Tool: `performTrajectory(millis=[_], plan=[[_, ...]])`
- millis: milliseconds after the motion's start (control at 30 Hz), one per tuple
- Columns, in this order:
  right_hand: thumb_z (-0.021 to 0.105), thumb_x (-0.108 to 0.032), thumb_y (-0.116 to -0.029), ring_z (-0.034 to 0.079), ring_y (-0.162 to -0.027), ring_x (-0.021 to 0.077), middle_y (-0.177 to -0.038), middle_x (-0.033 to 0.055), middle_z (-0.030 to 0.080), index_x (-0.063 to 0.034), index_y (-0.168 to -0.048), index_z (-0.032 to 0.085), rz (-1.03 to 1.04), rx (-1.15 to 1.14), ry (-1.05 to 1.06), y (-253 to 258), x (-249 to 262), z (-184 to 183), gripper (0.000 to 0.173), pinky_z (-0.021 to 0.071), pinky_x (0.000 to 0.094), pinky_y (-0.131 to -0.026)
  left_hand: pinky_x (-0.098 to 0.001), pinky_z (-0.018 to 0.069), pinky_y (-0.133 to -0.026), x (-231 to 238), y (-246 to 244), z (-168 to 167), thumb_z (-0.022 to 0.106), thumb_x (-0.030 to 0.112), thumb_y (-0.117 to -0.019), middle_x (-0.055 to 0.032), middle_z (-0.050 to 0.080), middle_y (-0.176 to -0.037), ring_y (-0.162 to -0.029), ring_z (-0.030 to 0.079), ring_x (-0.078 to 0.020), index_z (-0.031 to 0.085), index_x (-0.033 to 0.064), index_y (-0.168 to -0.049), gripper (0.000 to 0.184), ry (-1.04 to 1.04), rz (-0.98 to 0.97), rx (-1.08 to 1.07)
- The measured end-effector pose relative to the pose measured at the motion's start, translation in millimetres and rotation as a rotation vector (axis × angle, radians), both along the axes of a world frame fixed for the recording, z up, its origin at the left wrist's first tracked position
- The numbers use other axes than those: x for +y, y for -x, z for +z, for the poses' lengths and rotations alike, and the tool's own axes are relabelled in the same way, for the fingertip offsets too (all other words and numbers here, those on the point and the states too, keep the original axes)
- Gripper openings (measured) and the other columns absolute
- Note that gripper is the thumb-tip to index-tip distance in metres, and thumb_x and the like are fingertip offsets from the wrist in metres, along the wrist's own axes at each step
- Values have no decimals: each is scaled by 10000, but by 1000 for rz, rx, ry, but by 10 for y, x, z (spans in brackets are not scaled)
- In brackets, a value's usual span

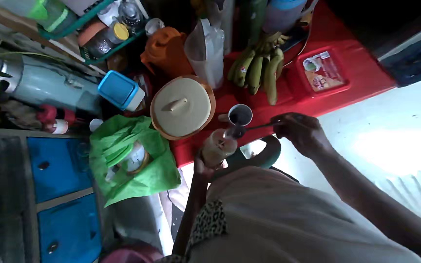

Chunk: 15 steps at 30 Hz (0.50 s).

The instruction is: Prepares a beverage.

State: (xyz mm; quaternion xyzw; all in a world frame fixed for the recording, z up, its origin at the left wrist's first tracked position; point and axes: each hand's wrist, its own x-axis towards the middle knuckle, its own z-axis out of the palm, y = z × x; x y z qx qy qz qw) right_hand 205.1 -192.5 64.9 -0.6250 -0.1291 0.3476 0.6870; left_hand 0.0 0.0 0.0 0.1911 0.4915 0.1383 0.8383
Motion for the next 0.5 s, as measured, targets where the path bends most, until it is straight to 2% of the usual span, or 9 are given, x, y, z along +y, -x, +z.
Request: performTrajectory(millis=[67, 133, 200, 233, 333, 400, 500], plan=[[424, -47, -1029, 665, -693, 33, -820, -31, 708, 7, -1072, 666, 183, -214, 55, 117, 36, 41, 252, 593, 230, -708, -466, 574, -721, 19, -15, 17, 284, 407, -1092, -128, 666, -1000, -894, 672, -269, 564, 97, -1172, 426, -22, -29, 57], [493, -83, -1033, 668, -765, 55, -894, 44, 708, 54, -1117, 682, 349, -468, 143, 225, 83, 21, 248, 587, 259, -770, -453, 587, -739, 39, -11, 13, 311, 392, -1097, -127, 669, -1018, -908, 678, -260, 563, 85, -1203, 410, -52, -73, 62], [510, -142, -1044, 697, -822, 132, -963, 108, 728, 28, -1136, 712, 426, -607, 213, 320, 141, -74, 280, 593, 339, -807, -437, 590, -745, 58, -9, 29, 320, 373, -1099, -122, 674, -1021, -908, 683, -251, 565, 84, -1204, 393, -73, -116, 54], [506, -147, -1051, 699, -837, 148, -980, 125, 723, 27, -1139, 715, 445, -620, 228, 361, 169, -103, 286, 593, 343, -820, -438, 591, -756, 68, -23, 39, 333, 362, -1099, -128, 672, -1034, -915, 682, -254, 564, 73, -1217, 388, -80, -130, 64], [494, -126, -1052, 674, -807, 89, -949, 114, 719, 60, -1137, 700, 425, -507, 231, 459, 211, -186, 290, 572, 269, -803, -420, 582, -738, 62, -101, 127, 384, 321, -1097, -120, 667, -1006, -876, 670, -232, 581, 55, -1213, 351, -146, -154, 155], [486, -109, -1053, 643, -769, 13, -906, 39, 702, 60, -1130, 681, 378, -350, 211, 484, 236, -232, 270, 553, 206, -770, -397, 579, -712, 71, -128, 172, 381, 317, -1099, -103, 665, -973, -845, 667, -212, 586, 67, -1193, 337, -174, -178, 157], [452, -53, -1048, 640, -708, -5, -824, -42, 693, 32, -1078, 677, 302, -116, 148, 503, 250, -270, 243, 555, 185, -710, -396, 579, -726, 74, -130, 134, 378, 324, -1101, -101, 663, -993, -865, 665, -211, 581, 75, -1210, 339, -172, -184, 115]])
